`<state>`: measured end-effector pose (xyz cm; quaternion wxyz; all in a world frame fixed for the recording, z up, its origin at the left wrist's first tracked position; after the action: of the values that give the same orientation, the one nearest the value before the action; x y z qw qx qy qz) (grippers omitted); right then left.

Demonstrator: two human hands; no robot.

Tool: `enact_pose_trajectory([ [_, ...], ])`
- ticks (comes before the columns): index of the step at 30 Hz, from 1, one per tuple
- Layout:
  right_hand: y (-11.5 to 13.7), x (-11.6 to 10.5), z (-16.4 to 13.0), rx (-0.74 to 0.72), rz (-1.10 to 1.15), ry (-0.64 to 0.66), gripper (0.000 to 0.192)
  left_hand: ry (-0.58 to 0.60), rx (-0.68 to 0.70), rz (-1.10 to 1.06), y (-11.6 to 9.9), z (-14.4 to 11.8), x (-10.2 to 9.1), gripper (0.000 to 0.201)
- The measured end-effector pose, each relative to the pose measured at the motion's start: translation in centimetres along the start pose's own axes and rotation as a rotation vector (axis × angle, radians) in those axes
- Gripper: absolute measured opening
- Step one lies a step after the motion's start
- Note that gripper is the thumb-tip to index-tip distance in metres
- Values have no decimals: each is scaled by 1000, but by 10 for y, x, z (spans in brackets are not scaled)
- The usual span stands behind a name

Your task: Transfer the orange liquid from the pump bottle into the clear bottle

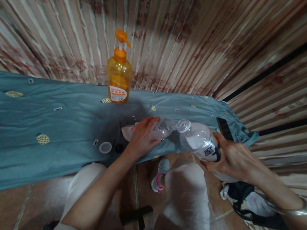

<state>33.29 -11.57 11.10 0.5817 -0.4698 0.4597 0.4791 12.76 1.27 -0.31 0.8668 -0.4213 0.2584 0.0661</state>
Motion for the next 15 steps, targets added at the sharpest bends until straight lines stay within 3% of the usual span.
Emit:
enact_pose_trajectory([
  [11,0,0,-1,-10,-7,0,53,-6,4,9,-1,0,0,73],
  [15,0,1,-1,1,-13,15,60,1,10,8,0,0,1,73],
])
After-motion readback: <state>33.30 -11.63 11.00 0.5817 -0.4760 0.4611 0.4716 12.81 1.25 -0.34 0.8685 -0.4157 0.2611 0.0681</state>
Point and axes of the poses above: each hand's wrist, its own z-axis towards the middle knuckle, its own x-axis out of the palm, y = z × x, the point moved 7 cm from there along z, towards the middle knuckle, and after that the axes turned 13 degrees about -y, right-handed, at the moved point
